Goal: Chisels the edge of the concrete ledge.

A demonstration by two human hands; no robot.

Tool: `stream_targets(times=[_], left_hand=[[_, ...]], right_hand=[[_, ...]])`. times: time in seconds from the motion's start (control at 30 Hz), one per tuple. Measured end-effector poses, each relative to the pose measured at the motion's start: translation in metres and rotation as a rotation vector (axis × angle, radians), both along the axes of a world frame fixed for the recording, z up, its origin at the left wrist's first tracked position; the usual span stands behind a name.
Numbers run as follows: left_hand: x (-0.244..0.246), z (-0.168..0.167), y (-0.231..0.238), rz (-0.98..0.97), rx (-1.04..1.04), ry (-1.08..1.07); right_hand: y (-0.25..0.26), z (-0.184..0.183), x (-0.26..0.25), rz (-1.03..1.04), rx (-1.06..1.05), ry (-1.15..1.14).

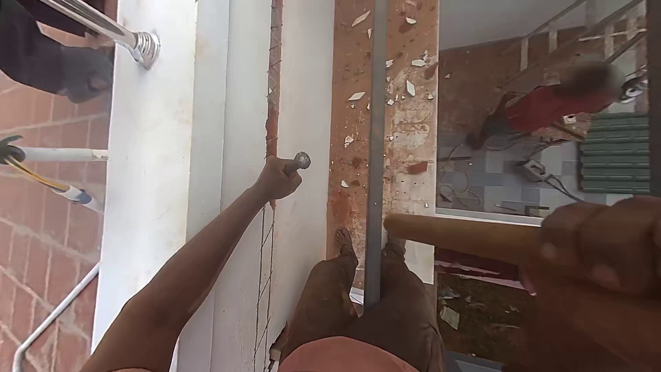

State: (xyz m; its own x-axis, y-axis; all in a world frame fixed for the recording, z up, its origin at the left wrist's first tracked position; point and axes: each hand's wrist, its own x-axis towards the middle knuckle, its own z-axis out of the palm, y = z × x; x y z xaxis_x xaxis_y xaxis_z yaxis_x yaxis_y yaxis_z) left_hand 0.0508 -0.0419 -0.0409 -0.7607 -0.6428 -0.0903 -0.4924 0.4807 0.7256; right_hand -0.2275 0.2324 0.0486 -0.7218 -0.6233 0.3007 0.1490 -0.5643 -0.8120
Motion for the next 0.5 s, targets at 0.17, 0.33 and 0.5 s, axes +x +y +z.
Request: stream_targets(times=[0.17,0.33,0.5], left_hand=[[-0.009,-0.002,-0.006,-0.046,0.0,-0.145],[-0.007,-0.004,-0.001,-0.074,0.041,-0.21],[-0.011,-0.001,0.0,-0.066,0.03,-0.22]], right_hand=[[-0.053,-0.053,0.073,0.375,0.687,0.222],[-0.006,-0.013,0.017,0.4,0.739,0.115],[0.001,0.028,-0.013,-0.061,0.004,0.07]])
